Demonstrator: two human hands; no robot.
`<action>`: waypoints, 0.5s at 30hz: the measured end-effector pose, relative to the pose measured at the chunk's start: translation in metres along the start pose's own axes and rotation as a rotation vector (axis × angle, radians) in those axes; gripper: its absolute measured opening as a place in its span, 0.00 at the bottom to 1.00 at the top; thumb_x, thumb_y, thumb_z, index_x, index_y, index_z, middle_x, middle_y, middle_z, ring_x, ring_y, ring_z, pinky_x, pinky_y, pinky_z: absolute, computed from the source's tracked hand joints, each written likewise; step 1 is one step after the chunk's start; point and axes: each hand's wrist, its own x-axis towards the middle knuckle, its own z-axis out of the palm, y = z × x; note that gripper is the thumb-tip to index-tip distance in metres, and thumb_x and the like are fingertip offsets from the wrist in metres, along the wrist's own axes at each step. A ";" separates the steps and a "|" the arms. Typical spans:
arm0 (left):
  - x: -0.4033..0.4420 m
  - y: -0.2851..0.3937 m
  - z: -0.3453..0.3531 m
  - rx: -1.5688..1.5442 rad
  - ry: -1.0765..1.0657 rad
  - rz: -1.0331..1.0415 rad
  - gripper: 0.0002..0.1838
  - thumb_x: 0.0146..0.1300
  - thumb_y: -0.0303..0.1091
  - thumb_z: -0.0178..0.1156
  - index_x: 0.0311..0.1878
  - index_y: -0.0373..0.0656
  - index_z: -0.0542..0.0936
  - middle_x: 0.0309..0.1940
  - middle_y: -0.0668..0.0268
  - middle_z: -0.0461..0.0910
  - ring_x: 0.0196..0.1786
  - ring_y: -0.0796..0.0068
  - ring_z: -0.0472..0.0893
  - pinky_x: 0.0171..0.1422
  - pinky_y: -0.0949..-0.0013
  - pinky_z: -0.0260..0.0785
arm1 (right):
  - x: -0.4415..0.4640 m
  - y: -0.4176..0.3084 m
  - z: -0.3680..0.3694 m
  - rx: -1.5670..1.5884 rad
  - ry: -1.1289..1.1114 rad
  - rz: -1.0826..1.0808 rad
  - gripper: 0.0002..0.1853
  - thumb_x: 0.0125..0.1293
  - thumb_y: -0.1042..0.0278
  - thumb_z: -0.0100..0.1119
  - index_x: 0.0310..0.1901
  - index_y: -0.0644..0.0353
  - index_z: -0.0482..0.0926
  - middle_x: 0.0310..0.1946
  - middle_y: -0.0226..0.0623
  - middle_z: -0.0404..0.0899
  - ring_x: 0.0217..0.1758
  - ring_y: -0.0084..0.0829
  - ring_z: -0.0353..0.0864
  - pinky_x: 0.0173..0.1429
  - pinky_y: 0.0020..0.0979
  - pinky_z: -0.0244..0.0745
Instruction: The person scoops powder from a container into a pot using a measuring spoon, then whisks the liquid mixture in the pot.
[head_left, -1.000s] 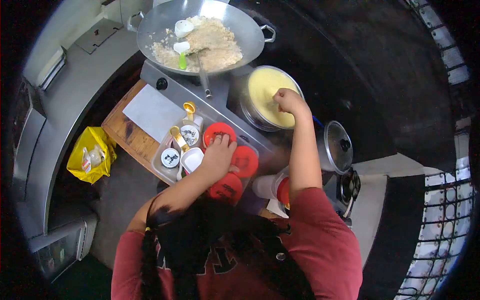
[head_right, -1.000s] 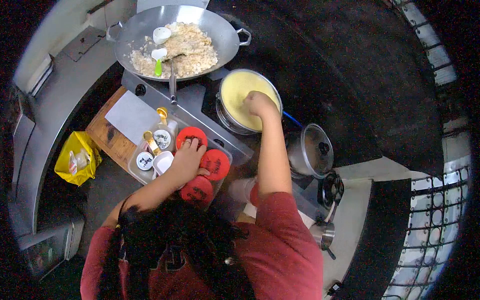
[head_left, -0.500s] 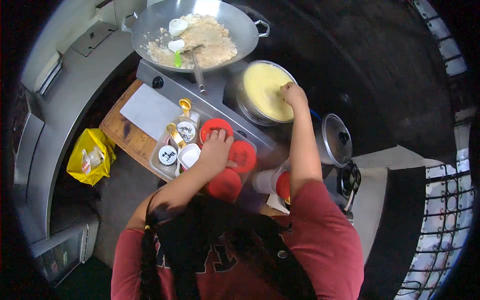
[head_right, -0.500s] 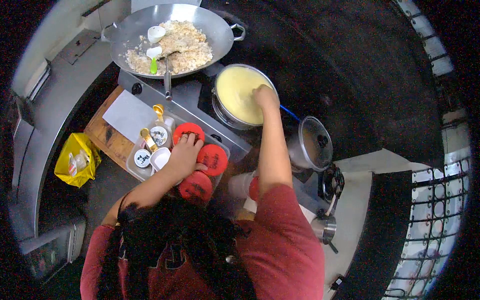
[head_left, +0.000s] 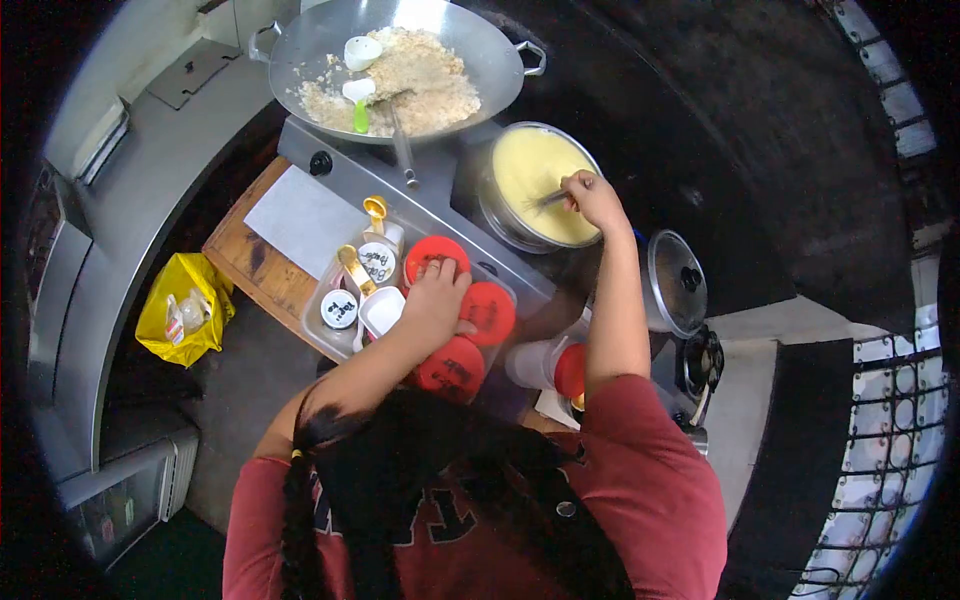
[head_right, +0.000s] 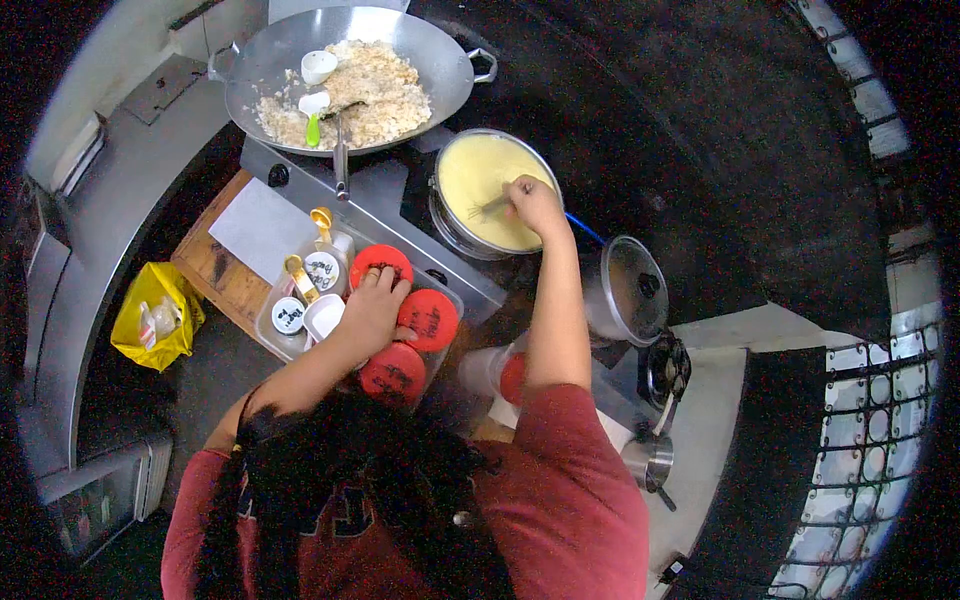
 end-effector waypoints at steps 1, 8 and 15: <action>0.000 0.000 0.000 0.006 0.010 0.006 0.46 0.43 0.59 0.75 0.61 0.38 0.72 0.59 0.49 0.70 0.65 0.45 0.71 0.70 0.53 0.66 | -0.014 -0.006 -0.005 -0.066 -0.034 0.001 0.16 0.64 0.58 0.58 0.34 0.64 0.82 0.21 0.39 0.82 0.28 0.32 0.84 0.38 0.35 0.76; 0.000 0.001 -0.001 -0.004 0.005 0.006 0.46 0.45 0.60 0.74 0.61 0.38 0.71 0.59 0.48 0.70 0.66 0.45 0.70 0.71 0.52 0.65 | 0.001 0.044 0.008 -0.146 0.281 0.040 0.12 0.66 0.62 0.58 0.37 0.63 0.83 0.22 0.34 0.83 0.27 0.23 0.82 0.34 0.27 0.74; 0.000 0.000 0.000 0.017 -0.008 0.003 0.46 0.45 0.60 0.74 0.62 0.38 0.71 0.60 0.49 0.70 0.66 0.45 0.69 0.72 0.52 0.63 | -0.035 0.005 -0.031 -0.228 -0.115 0.162 0.16 0.65 0.57 0.60 0.40 0.63 0.88 0.27 0.44 0.86 0.30 0.32 0.87 0.41 0.33 0.80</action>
